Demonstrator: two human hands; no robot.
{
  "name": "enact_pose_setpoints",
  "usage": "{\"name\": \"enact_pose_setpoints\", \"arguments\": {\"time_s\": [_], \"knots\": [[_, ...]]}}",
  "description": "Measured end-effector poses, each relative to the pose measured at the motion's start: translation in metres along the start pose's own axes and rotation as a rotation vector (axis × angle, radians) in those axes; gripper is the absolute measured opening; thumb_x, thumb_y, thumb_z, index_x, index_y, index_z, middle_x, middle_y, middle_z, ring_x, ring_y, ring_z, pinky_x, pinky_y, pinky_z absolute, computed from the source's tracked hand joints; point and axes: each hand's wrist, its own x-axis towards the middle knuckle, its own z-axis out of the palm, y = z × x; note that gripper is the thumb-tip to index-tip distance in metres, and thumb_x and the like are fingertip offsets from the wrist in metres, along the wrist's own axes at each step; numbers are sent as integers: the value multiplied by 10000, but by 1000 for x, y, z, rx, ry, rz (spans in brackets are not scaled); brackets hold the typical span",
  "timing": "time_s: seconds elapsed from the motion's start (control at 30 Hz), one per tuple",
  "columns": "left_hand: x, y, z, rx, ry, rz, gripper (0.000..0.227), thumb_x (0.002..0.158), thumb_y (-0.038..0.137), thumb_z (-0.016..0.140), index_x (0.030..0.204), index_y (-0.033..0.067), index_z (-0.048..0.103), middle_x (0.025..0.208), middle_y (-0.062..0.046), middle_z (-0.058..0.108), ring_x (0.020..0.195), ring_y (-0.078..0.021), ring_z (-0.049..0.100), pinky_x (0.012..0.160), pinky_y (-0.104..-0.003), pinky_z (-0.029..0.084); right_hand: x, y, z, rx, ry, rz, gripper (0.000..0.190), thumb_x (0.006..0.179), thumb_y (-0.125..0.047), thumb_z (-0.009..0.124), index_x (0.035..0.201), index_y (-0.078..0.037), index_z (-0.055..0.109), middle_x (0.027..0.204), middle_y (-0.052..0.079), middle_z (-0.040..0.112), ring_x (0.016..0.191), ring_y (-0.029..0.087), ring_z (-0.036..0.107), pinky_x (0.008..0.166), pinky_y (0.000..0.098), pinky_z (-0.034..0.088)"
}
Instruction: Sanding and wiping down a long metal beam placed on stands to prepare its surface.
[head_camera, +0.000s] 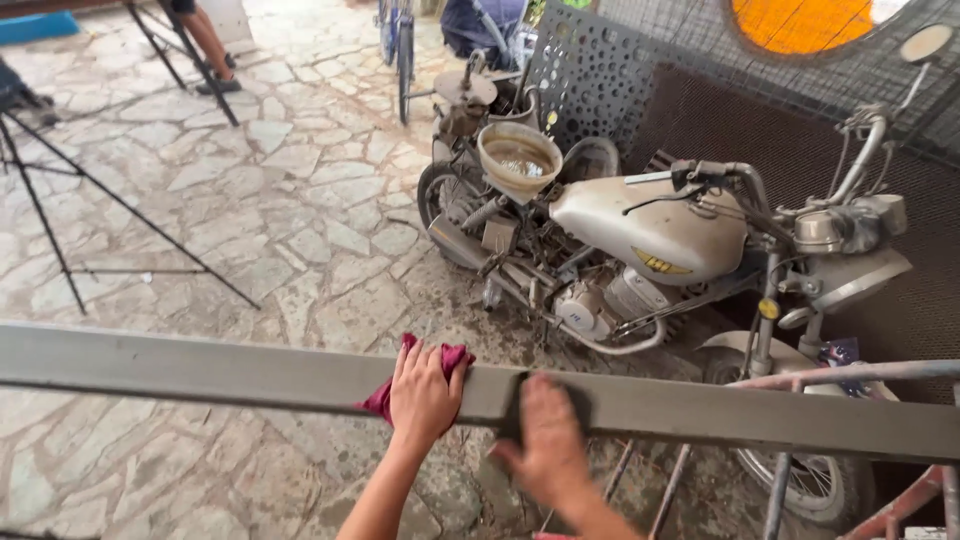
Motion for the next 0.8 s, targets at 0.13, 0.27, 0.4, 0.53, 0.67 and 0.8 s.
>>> {"name": "enact_pose_setpoints", "arguments": {"time_s": [0.13,0.27,0.4,0.53,0.67,0.8], "knots": [[1,7,-12,-36,-61,-25,666,1017,541,392,1232,-28,664,1314,-212,664,1364,-360,525,1253,-486,241,8,59,38,324,-393,350,1158,878,-854,37,1538,97,79,1634,260,61,1524,339,82,1236,406,52],[0,0,-3,-2,-5,16,620,1012,515,440,1195,-28,676,1241,-210,698,1334,-360,549,1222,-471,287,27,-1,-18,121,-340,104,1063,956,-832,116,1503,73,224,1606,264,226,1479,364,241,1237,485,163],[-1,0,-3,-15,-24,-19,624,1014,526,421,1189,-13,684,1250,-202,697,1357,-345,534,1231,-458,275,24,21,-33,432,-610,79,1019,917,-765,128,1544,21,-35,1655,196,-88,1530,294,-46,1250,420,-19],[3,2,-8,-8,-39,-40,653,1019,549,394,1176,-10,694,1251,-203,698,1352,-341,544,1243,-454,271,58,50,-9,405,-447,280,848,1001,-626,421,1456,79,294,1530,268,353,1425,360,360,1225,464,294],[2,-1,0,-17,-20,-37,610,1015,516,420,1169,-8,689,1267,-206,689,1368,-346,529,1242,-462,266,52,-4,-51,-5,-526,-244,1036,984,-762,178,1508,130,108,1618,310,117,1503,431,125,1228,491,111],[-1,3,2,14,4,-58,634,1007,571,451,1182,14,699,1238,-165,712,1352,-303,554,1239,-423,281,52,28,3,512,-531,9,1027,938,-770,326,1526,50,134,1610,262,127,1512,360,122,1247,450,92]]}}
